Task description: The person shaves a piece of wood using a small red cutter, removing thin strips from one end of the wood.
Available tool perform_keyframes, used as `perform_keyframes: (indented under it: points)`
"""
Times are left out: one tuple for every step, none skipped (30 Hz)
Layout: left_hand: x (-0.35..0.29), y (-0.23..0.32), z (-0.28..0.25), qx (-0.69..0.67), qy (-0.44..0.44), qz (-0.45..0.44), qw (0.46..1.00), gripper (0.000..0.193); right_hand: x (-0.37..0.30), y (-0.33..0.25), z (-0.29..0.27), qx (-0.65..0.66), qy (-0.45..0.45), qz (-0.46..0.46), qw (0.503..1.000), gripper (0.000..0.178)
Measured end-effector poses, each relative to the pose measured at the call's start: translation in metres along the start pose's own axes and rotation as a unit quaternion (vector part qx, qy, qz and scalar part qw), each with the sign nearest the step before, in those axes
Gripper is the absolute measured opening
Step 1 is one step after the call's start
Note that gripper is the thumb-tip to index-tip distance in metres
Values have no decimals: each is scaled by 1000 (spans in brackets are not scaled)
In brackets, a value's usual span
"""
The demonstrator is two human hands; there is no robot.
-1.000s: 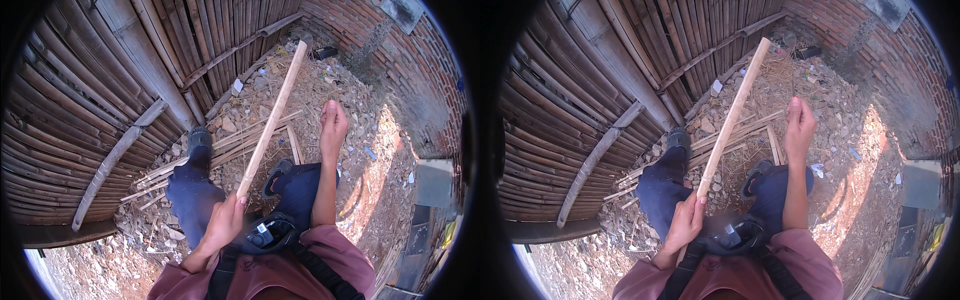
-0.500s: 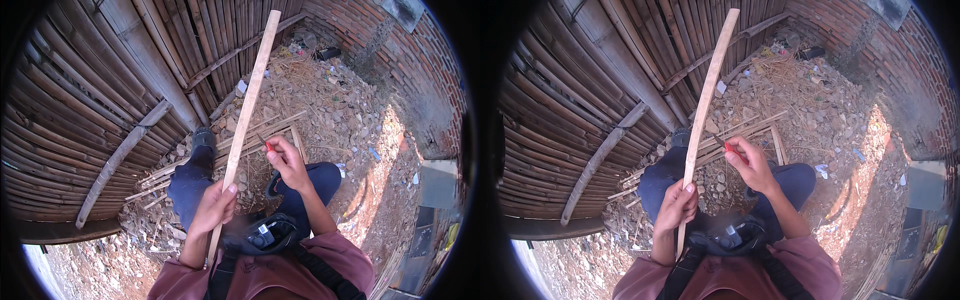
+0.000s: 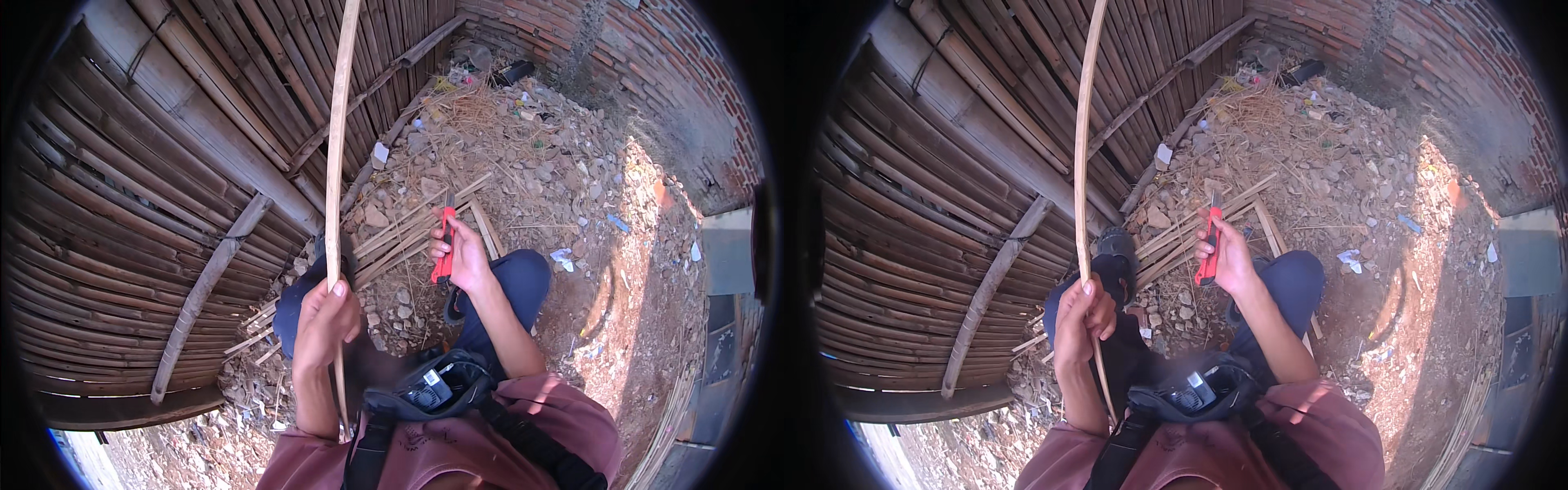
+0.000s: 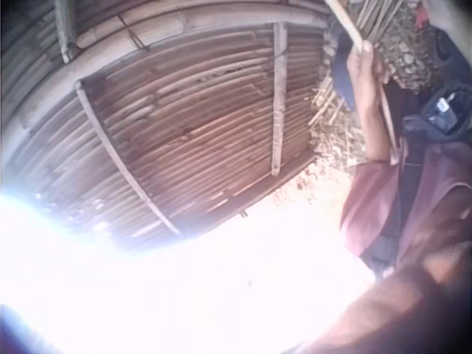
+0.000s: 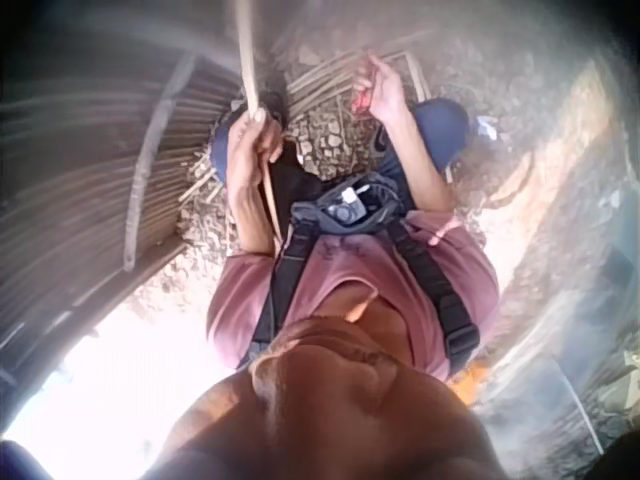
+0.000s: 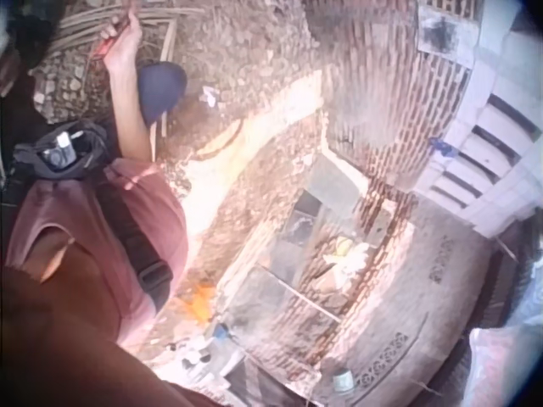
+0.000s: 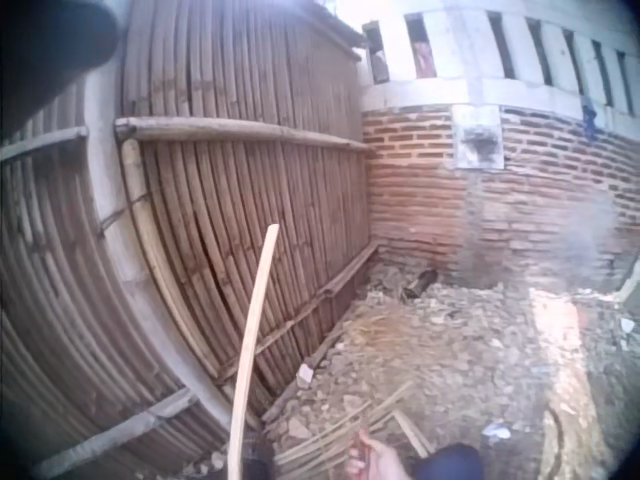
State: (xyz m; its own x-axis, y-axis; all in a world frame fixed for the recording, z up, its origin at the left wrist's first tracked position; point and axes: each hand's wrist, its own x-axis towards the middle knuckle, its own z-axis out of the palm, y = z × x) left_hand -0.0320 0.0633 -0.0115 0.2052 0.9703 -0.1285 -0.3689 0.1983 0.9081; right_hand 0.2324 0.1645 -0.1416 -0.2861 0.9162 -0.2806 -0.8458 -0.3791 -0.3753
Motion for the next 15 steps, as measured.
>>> perform_keyframes:
  points:
    - [3,2,2,-7,-19,1,1000,40,2,-5,-15,21,-72,5,997,49]
    - [5,4,1,-12,-22,4,1000,40,-2,-8,-9,14,-58,-5,998,50]
    - [7,7,1,-18,-26,8,999,40,-10,-14,4,5,-45,-17,999,51]
    - [7,9,0,-23,-29,12,999,40,-15,-18,11,-3,-32,-28,999,52]
    - [10,9,0,-19,-29,19,999,40,-18,-30,-9,-1,-93,-39,995,54]
    - [11,10,-4,-35,-29,21,999,40,-28,-37,-3,-9,-82,-56,995,54]
    - [11,10,-9,-50,-29,23,998,40,-39,-43,3,-16,-72,-72,995,54]
    - [12,10,-14,-67,-30,24,997,41,-49,-49,7,-25,-61,-90,994,54]
    - [12,11,-19,-82,-39,26,996,40,-56,-55,0,-22,-96,-100,990,53]
    - [11,12,-24,-102,-46,31,993,40,-60,-60,0,-22,-113,-109,987,52]
    - [10,12,-27,-123,-57,30,990,40,-68,-67,3,-32,-123,-117,985,52]
    - [9,12,-31,-144,-67,29,987,40,-75,-73,4,-42,-134,-123,982,52]
    - [7,12,-35,-155,-73,29,985,40,-79,-76,-1,-43,-147,-137,979,52]
    - [5,10,-39,-167,-82,26,982,41,-85,-79,-2,-43,-142,-155,977,52]
    - [3,9,-42,-178,-91,24,979,41,-90,-81,-3,-42,-138,-172,974,52]
